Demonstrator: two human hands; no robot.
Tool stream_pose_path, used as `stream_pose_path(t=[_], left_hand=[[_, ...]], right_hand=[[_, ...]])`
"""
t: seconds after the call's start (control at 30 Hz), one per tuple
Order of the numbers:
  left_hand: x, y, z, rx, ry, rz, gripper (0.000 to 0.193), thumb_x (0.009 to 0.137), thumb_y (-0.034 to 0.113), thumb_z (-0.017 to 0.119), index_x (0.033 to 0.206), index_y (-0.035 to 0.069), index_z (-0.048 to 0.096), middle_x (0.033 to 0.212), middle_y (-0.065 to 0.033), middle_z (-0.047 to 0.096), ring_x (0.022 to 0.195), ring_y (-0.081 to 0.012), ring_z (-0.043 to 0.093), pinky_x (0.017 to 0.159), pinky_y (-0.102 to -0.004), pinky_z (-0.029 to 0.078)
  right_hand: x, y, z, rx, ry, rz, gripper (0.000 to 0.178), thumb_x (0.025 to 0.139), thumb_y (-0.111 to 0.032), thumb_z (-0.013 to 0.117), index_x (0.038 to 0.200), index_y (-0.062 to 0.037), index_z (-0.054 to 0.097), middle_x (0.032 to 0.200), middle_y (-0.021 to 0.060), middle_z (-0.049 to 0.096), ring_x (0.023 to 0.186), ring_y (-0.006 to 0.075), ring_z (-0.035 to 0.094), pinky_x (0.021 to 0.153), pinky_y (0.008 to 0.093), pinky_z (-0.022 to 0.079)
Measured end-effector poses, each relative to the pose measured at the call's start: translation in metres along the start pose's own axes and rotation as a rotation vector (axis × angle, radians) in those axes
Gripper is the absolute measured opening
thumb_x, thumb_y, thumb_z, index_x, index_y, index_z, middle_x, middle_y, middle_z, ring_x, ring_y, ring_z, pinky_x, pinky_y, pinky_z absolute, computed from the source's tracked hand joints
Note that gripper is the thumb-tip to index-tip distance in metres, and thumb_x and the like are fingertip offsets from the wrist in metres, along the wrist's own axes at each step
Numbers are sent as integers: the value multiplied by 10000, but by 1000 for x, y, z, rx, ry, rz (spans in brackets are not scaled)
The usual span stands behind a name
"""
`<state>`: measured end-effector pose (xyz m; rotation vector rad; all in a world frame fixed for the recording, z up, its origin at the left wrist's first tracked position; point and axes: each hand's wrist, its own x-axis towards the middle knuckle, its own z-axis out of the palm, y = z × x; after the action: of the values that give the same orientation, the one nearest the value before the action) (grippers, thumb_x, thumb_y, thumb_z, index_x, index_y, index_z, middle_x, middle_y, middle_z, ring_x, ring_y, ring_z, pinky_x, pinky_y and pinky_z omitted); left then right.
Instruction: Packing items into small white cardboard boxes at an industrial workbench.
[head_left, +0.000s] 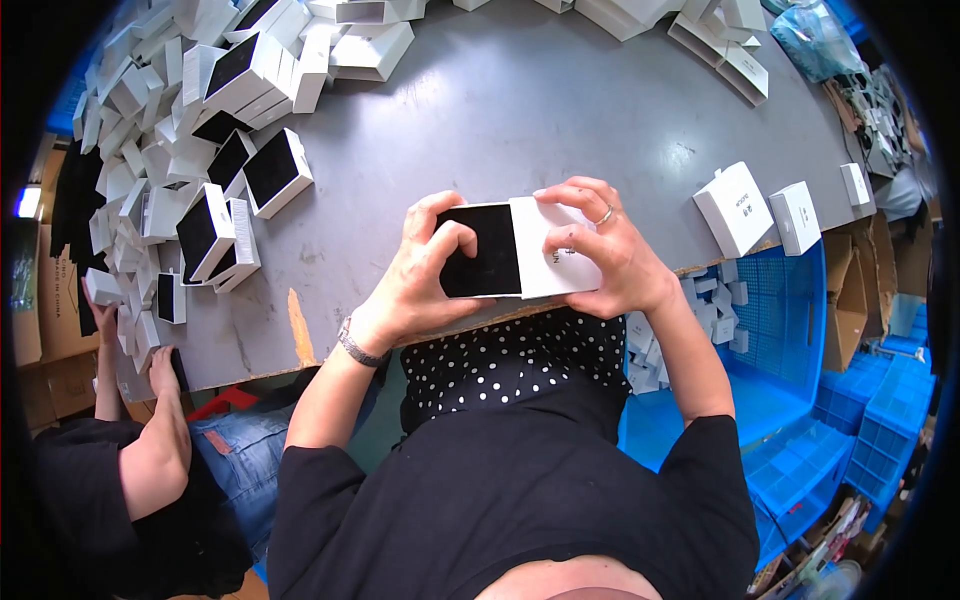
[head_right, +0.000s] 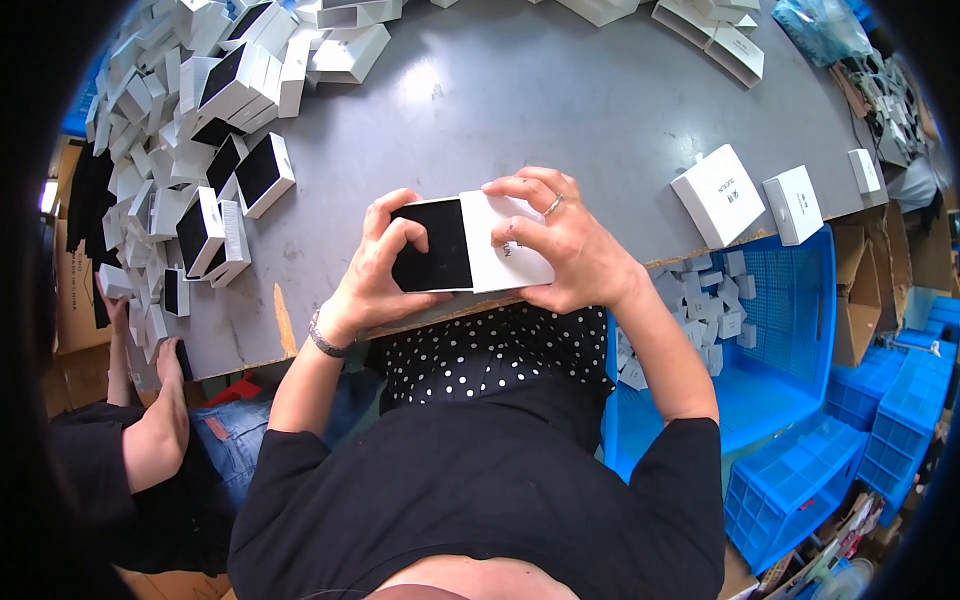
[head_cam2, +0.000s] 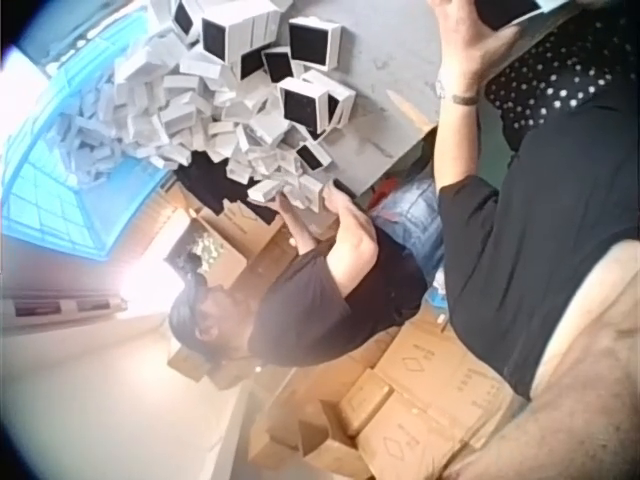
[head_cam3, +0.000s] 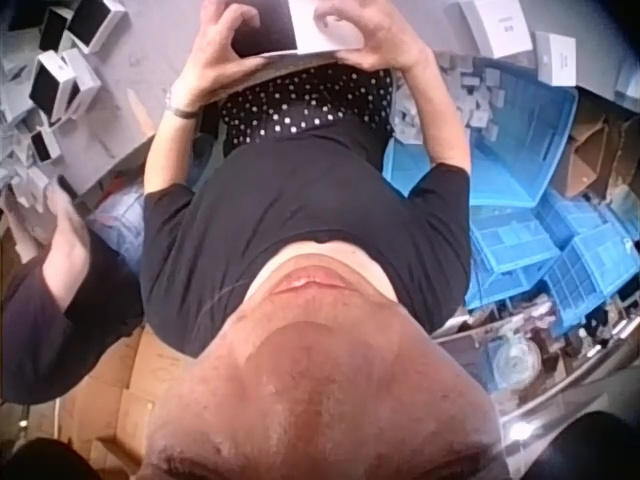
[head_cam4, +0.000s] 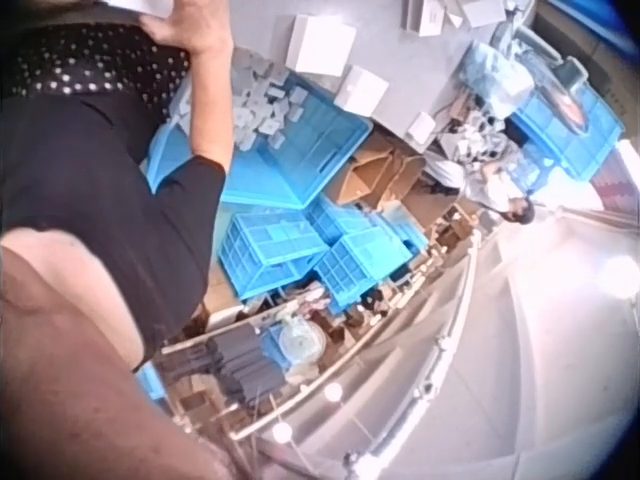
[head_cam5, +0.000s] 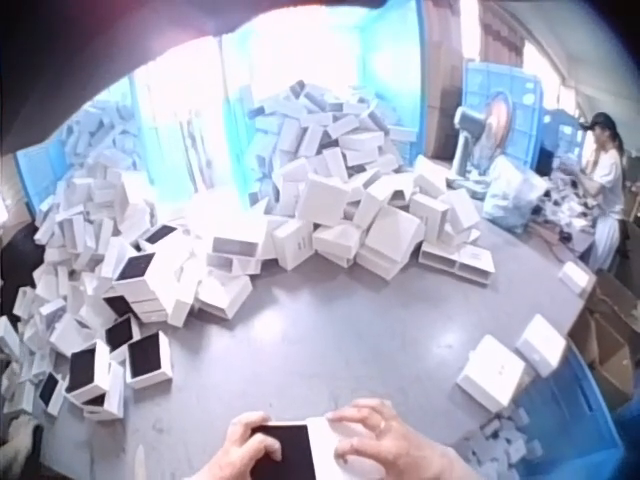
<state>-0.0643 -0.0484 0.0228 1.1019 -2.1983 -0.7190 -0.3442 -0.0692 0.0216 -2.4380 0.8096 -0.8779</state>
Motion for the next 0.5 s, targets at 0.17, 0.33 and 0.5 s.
stream_pose_path(t=[0.17, 0.33, 0.5], left_hand=[[8, 3, 22, -495, 178, -52, 1338, 642, 502, 929, 1622, 61, 133, 1577, -241, 219, 1478, -400, 258, 1190, -510, 298], [24, 6, 44, -505, 278, 24, 1144, 859, 546, 694, 1632, 42, 17, 1662, -296, 55, 1552, -456, 54, 1230, -547, 173], [25, -44, -41, 638, 393, -92, 813, 764, 376, 835, 1450, 80, 515, 1543, -259, 392, 1507, -448, 204, 1215, -589, 157]], right_hand=[[17, -10, 25, 15, 46, 41, 558, 530, -178, 809, 1063, -169, 645, 1416, 107, 526, 1298, 400, 435, 1065, 541, 369], [28, -24, 28, -88, 59, 23, 620, 552, -205, 805, 1156, -198, 667, 1489, 109, 480, 1312, 398, 420, 1076, 532, 359], [4, -22, -31, -460, -138, 350, 633, 589, -267, 801, 1205, -204, 669, 1468, 128, 497, 1334, 399, 421, 1119, 540, 316]])
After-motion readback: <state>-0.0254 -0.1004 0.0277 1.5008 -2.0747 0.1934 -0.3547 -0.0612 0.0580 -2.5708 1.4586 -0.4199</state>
